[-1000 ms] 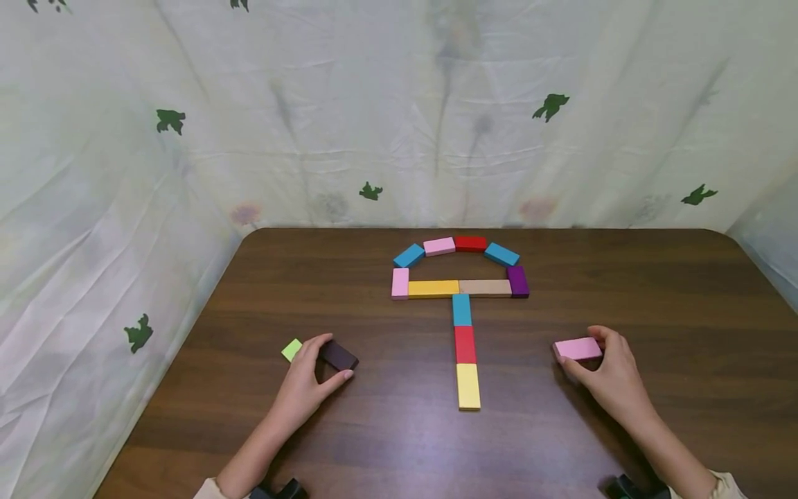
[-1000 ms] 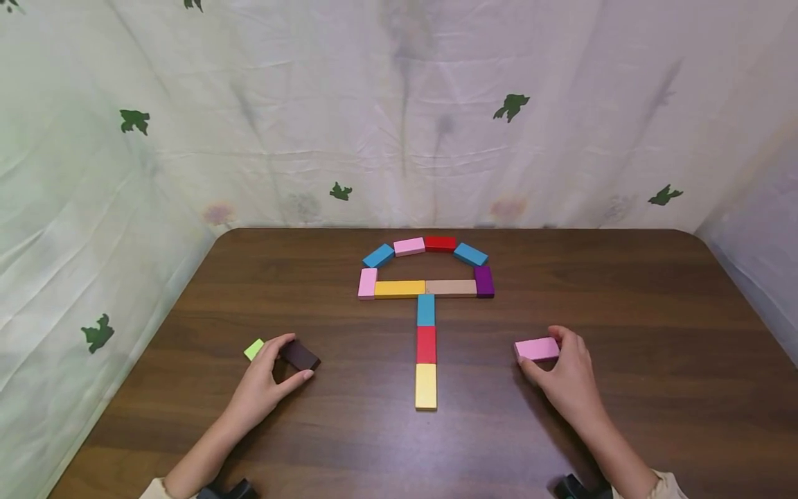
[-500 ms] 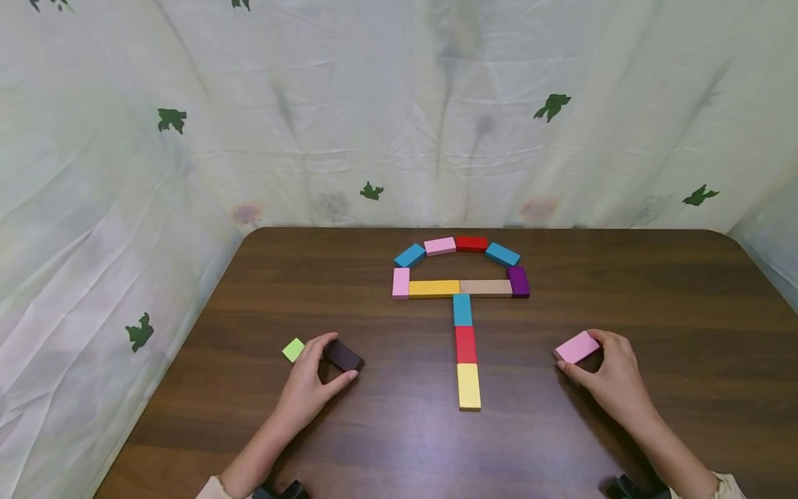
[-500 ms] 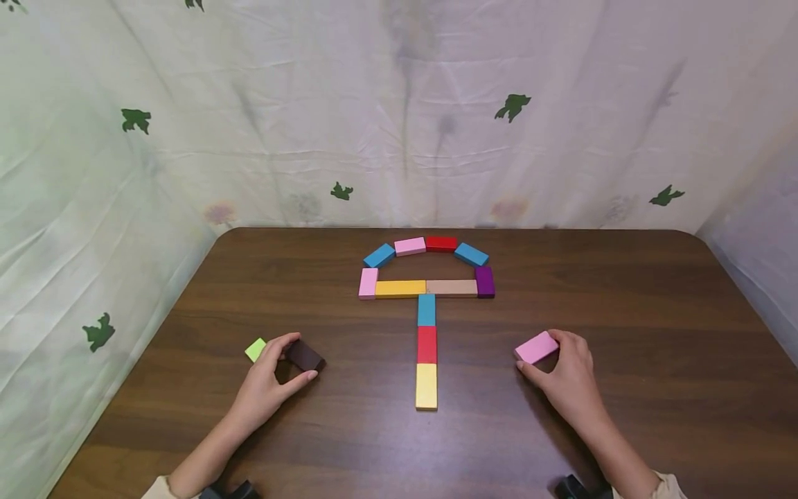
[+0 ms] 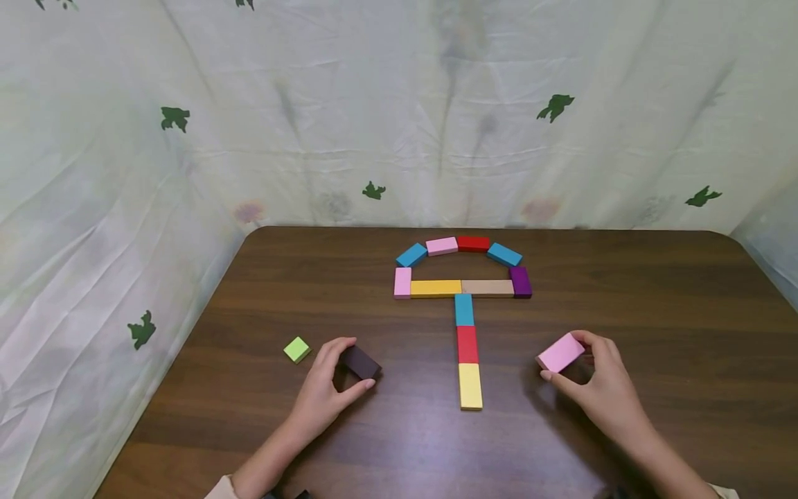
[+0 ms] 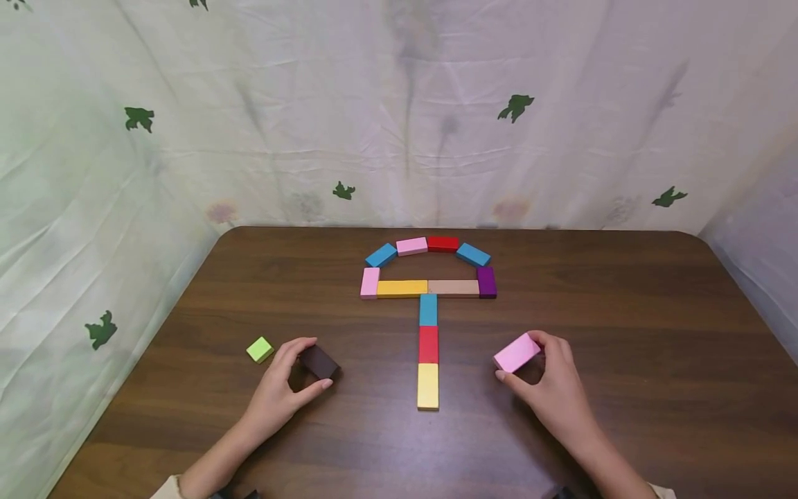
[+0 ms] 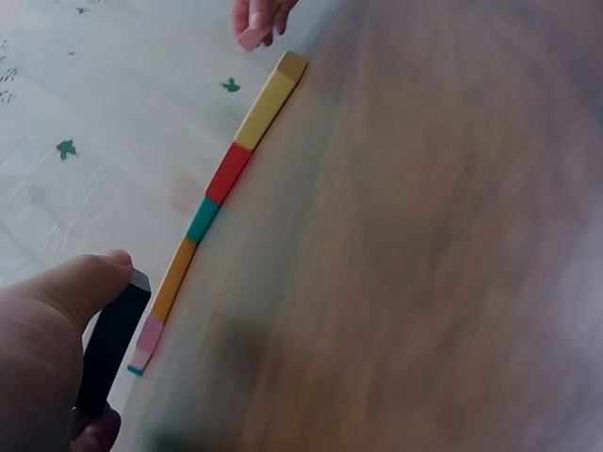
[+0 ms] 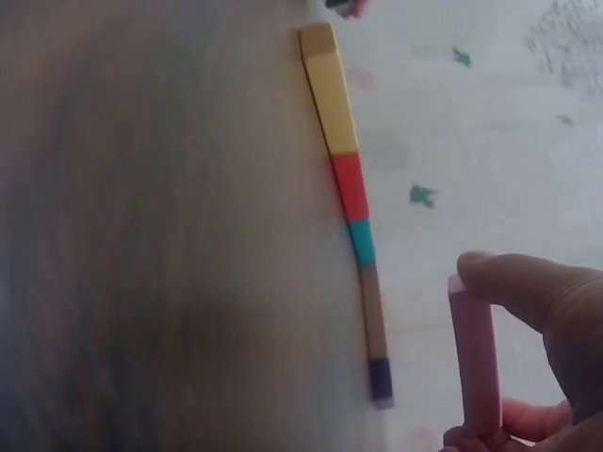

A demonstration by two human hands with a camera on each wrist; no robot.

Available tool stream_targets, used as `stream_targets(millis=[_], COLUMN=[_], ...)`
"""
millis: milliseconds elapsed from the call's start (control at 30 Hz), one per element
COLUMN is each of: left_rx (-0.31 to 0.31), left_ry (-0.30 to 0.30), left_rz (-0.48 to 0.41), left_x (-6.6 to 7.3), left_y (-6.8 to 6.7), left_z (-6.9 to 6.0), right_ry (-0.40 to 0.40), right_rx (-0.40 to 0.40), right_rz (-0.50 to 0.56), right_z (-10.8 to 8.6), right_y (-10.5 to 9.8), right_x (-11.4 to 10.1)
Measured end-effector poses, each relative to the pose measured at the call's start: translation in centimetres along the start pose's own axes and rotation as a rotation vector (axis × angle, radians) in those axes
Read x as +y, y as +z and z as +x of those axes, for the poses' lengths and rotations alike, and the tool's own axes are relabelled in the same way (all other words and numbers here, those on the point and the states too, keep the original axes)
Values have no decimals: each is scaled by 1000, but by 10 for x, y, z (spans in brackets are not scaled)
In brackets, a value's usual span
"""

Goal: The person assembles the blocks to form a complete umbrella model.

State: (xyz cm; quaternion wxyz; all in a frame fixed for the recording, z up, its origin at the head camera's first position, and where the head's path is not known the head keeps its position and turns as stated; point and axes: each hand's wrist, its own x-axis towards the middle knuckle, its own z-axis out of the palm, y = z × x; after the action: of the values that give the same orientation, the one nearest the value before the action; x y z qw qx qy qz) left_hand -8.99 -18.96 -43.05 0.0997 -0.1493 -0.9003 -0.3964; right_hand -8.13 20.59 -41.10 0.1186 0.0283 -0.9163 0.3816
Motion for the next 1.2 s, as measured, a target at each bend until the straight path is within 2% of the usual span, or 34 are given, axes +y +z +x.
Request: stream_targets(millis=[167, 367, 567, 800, 1067, 1200], left_rx=[-6, -19, -37, -66, -102, -121], left_ry=[5, 27, 77, 139, 171, 181], left_rz=[-22, -39, -44, -37, -33, -35], left_x=[8, 14, 20, 27, 32, 34], left_y=[4, 9, 15, 21, 28, 31], left_z=[-2, -4, -7, -10, -15, -18], right_ry=[-57, -79, -94, -149, -230, -239], right_rx=[-3, -51, -95, -126, -194, -267], right_rz=[10, 22, 15, 44, 108, 117], right_z=[-7, -17, -26, -36, -47, -50], right_y=[5, 11, 19, 27, 36, 38], right_x=[-11, -22, -31, -38, -40, -41])
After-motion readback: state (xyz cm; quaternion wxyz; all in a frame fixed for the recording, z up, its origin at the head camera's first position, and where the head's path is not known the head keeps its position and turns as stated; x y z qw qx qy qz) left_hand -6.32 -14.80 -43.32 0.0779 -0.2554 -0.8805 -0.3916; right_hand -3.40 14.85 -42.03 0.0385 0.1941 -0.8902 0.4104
